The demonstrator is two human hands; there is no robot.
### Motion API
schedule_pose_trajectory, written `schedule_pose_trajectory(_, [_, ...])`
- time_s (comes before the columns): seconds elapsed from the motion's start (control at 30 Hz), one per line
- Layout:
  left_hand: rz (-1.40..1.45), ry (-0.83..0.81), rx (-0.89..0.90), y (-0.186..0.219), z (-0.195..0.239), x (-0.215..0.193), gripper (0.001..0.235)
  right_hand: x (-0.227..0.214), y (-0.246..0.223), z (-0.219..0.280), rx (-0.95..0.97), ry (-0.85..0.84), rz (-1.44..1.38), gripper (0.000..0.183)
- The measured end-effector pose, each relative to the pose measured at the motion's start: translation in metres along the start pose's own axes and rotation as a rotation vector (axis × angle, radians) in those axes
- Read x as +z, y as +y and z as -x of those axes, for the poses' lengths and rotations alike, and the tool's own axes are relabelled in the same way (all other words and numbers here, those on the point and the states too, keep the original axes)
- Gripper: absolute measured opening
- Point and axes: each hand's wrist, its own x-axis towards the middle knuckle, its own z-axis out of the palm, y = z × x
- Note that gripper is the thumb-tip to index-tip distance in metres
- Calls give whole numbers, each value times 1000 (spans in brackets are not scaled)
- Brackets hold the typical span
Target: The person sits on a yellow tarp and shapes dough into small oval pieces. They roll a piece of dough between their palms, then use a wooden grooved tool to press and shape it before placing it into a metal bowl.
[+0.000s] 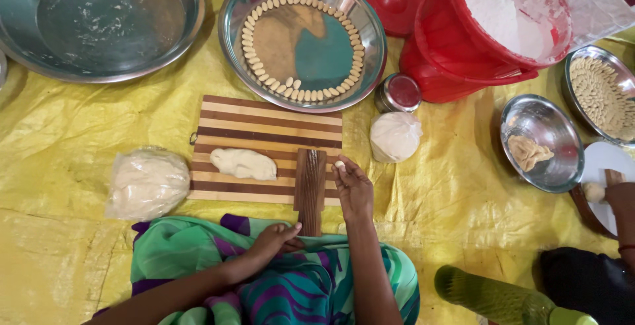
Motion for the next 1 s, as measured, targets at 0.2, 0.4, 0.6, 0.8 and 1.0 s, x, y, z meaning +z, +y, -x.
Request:
schedule_pose_trajectory(0.2, [-281,342,142,39,36,34,48,8,-7,-2,41,28,35,32])
schedule_pose_trajectory(0.4, [-664,372,222,59,25,30,39,18,-10,1,66,30,9,28])
schedule_pose_trajectory(0.6, [-369,292,165,57,25,30,31,24,-13,-1,68,53,36,26])
schedule_pose_trajectory(0.8, [224,100,2,89,46,22,24,26,-15,1,16,-22,176,26])
schedule_pose_trajectory(1.0, [297,39,-26,80,54,19,25,38,-10,9,-24,-121,630,25])
